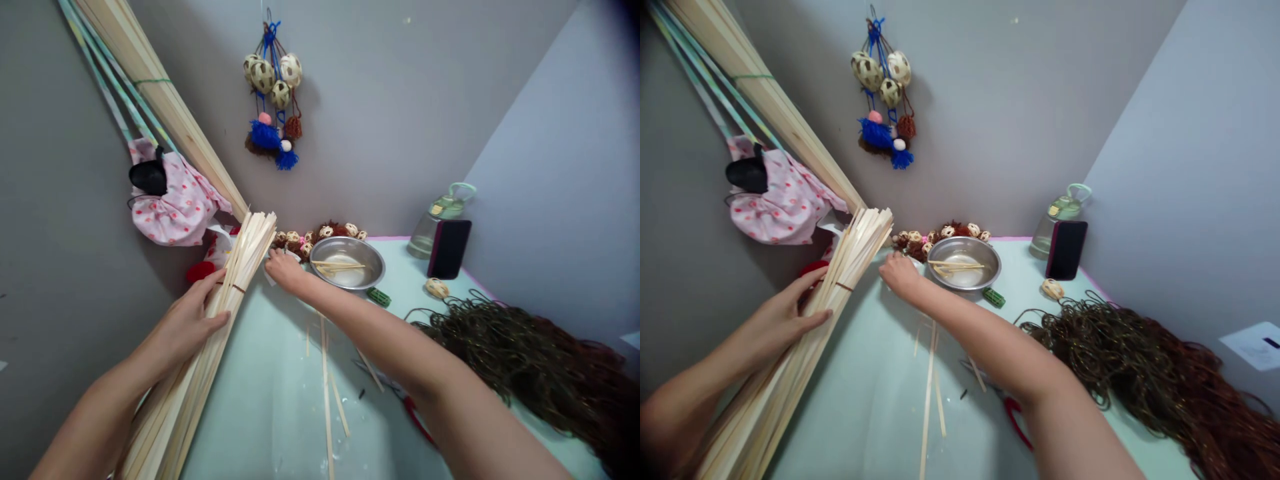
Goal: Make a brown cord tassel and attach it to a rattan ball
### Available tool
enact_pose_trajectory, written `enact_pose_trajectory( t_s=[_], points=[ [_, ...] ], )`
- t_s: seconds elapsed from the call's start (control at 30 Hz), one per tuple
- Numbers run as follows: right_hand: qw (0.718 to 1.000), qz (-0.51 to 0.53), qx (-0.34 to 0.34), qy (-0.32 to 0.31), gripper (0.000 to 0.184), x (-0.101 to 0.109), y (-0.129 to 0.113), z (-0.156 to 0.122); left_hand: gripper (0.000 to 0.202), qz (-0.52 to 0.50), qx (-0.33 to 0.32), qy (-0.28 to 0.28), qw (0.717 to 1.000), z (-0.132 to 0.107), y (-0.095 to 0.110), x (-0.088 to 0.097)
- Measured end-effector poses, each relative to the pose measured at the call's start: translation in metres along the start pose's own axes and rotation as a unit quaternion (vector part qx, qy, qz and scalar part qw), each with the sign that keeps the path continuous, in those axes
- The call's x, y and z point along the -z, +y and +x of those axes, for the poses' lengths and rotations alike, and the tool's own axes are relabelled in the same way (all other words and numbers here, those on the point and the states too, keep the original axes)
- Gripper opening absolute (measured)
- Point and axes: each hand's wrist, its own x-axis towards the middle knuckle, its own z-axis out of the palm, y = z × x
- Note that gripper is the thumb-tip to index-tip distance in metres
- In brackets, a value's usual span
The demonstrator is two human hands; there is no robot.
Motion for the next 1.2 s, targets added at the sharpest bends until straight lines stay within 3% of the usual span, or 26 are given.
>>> enact_pose_trajectory(
  t_s=[0.1, 0.2, 0.27, 0.4, 0.57, 0.67, 0.73, 0.77, 0.83, 0.93, 1.0, 1.07, 1.2],
  points=[
    [1.0, 0.006, -0.023, 0.006, 0.034, -0.004, 0.005, 0.032, 0.075, -0.015, 0.012, -0.039, 0.999, 0.001, -0.002, -0.009],
    [0.999, 0.011, -0.046, -0.007, 0.034, -0.017, 0.003, 0.03, 0.074, -0.003, 0.029, -0.058, 0.998, 0.001, -0.004, -0.017],
    [0.999, 0.01, -0.051, -0.014, 0.033, -0.026, -0.002, 0.008, 0.074, 0.026, 0.038, -0.071, 0.996, 0.002, -0.009, -0.023],
    [0.999, 0.014, -0.024, -0.019, 0.029, -0.033, -0.011, -0.064, 0.075, 0.058, 0.041, -0.089, 0.994, 0.006, -0.023, -0.03],
    [0.996, 0.057, 0.049, -0.056, 0.021, -0.008, 0.011, -0.139, 0.069, 0.084, 0.026, -0.118, 0.989, 0.01, -0.028, -0.025],
    [0.994, 0.088, 0.053, -0.034, 0.024, 0.017, 0.035, -0.163, 0.066, 0.131, 0.011, -0.095, 0.987, 0.004, -0.004, -0.017],
    [0.987, 0.149, 0.015, 0.061, 0.029, 0.03, 0.047, -0.173, 0.06, 0.193, -0.025, -0.074, 0.978, -0.009, 0.03, -0.017],
    [0.979, 0.173, 0.0, 0.105, 0.031, 0.036, 0.052, -0.177, 0.051, 0.213, -0.047, -0.096, 0.971, -0.018, 0.051, -0.02],
    [0.961, 0.212, -0.03, 0.176, 0.033, 0.043, 0.056, -0.186, 0.029, 0.194, -0.053, -0.198, 0.959, -0.041, 0.095, -0.034],
    [0.928, 0.283, -0.068, 0.232, 0.03, 0.047, 0.057, -0.197, 0.032, 0.174, -0.05, -0.37, 0.911, -0.076, 0.144, -0.071],
    [0.898, 0.357, -0.084, 0.245, 0.028, 0.047, 0.057, -0.204, 0.028, 0.161, -0.042, -0.386, 0.907, -0.094, 0.157, -0.096],
    [0.862, 0.43, -0.095, 0.251, 0.027, 0.046, 0.059, -0.211, 0.017, 0.149, -0.035, -0.383, 0.911, -0.105, 0.156, -0.116],
    [0.804, 0.53, -0.123, 0.239, 0.021, 0.046, 0.068, -0.228, 0.016, 0.102, -0.011, -0.374, 0.922, -0.11, 0.138, -0.129]
  ],
)
